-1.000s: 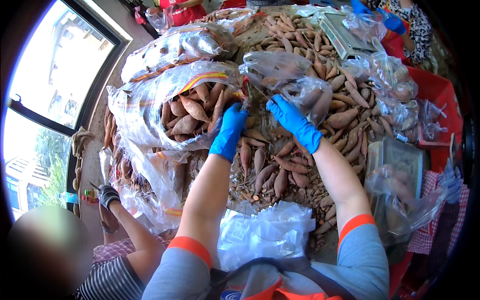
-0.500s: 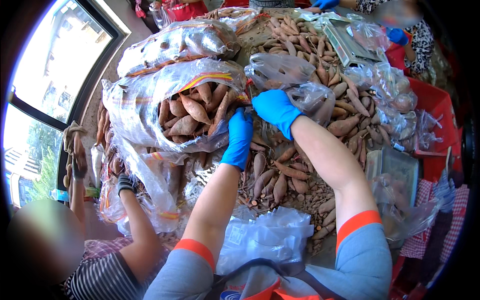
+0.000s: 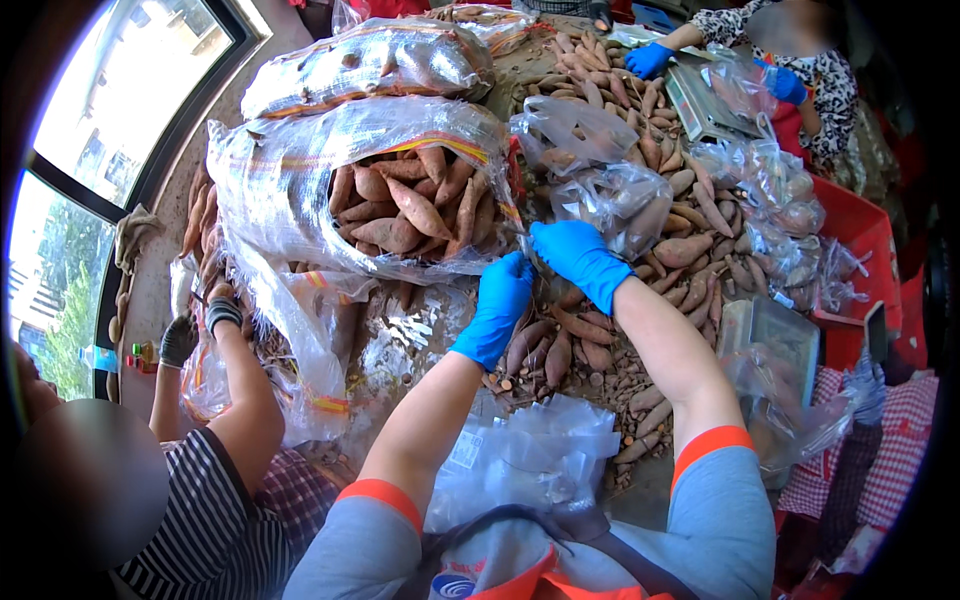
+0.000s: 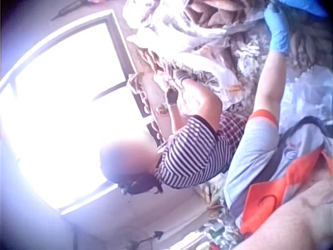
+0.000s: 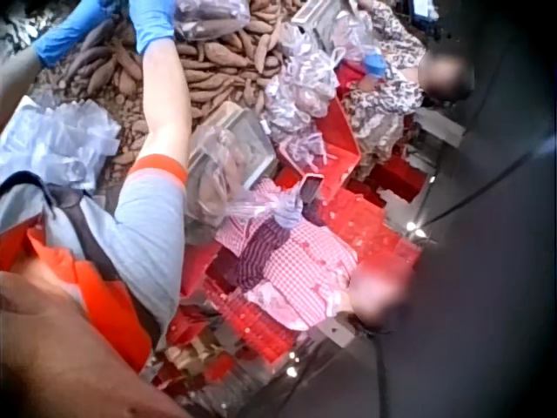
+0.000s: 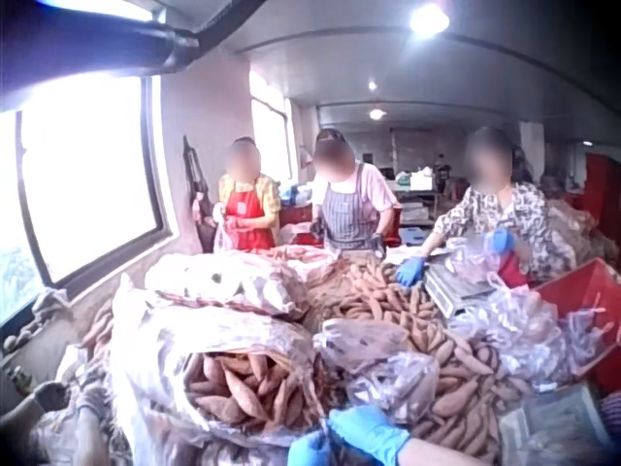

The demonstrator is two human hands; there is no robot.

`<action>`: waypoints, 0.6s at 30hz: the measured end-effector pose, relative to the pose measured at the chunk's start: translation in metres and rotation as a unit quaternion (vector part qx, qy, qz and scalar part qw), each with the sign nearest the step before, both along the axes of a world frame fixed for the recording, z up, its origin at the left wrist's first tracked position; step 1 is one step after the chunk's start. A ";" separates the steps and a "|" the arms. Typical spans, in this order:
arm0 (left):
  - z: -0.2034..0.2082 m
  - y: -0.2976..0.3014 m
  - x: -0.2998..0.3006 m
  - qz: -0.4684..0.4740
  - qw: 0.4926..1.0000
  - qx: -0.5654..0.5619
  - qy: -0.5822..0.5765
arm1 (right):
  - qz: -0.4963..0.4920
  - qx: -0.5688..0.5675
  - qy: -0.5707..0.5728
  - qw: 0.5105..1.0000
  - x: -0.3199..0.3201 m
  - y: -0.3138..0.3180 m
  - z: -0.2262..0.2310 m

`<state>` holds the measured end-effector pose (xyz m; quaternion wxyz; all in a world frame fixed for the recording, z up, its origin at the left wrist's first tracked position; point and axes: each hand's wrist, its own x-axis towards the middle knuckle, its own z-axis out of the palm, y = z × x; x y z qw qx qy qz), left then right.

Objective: The person picks up sweet potatoes from a large pile, uses a handheld tool to scrape the surface of each potato, and places them into plastic bags one at a time.

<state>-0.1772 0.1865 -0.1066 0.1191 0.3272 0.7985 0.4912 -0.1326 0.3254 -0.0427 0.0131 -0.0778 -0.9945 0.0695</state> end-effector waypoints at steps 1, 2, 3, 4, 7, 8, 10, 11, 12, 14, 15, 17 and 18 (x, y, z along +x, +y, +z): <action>-0.001 -0.004 0.005 0.010 1.000 -0.006 -0.003 | 0.006 0.003 -0.006 1.000 0.006 -0.002 0.000; -0.004 -0.010 0.008 0.010 1.000 0.004 -0.002 | 0.013 0.006 -0.011 1.000 0.012 -0.005 0.004; -0.007 -0.016 0.012 0.010 1.000 0.014 -0.001 | 0.019 0.010 -0.017 1.000 0.015 -0.009 0.009; -0.011 -0.021 0.015 0.011 1.000 0.024 0.000 | 0.028 0.002 -0.006 1.000 0.016 -0.013 0.011; 0.011 -0.027 0.031 0.020 0.998 0.053 -0.027 | 0.040 -0.001 0.008 0.999 0.020 -0.022 0.020; 0.028 -0.032 0.033 0.026 0.999 0.029 -0.002 | 0.049 0.012 0.008 0.999 0.017 -0.027 0.029; 0.030 -0.037 0.031 0.021 0.996 0.066 -0.048 | 0.055 0.024 -0.006 0.998 0.014 -0.029 0.035; 0.032 -0.043 0.030 0.022 0.994 0.086 -0.069 | 0.064 0.018 -0.012 0.998 0.017 -0.032 0.037; 0.036 -0.049 0.031 0.002 0.997 0.061 -0.049 | 0.071 0.014 -0.018 0.997 0.023 -0.032 0.038; 0.029 -0.065 0.045 -0.020 0.999 0.014 -0.043 | 0.081 0.027 -0.025 0.996 0.045 -0.023 0.028; 0.024 -0.076 0.054 -0.034 0.999 -0.012 -0.041 | 0.094 -0.017 0.049 0.994 0.057 -0.011 0.006; 0.027 -0.106 0.069 -0.032 0.998 -0.045 -0.043 | 0.012 0.045 0.050 0.998 0.083 -0.017 -0.010; 0.020 -0.122 0.073 -0.030 0.998 -0.025 -0.056 | -0.022 -0.047 0.051 0.997 0.085 -0.014 -0.015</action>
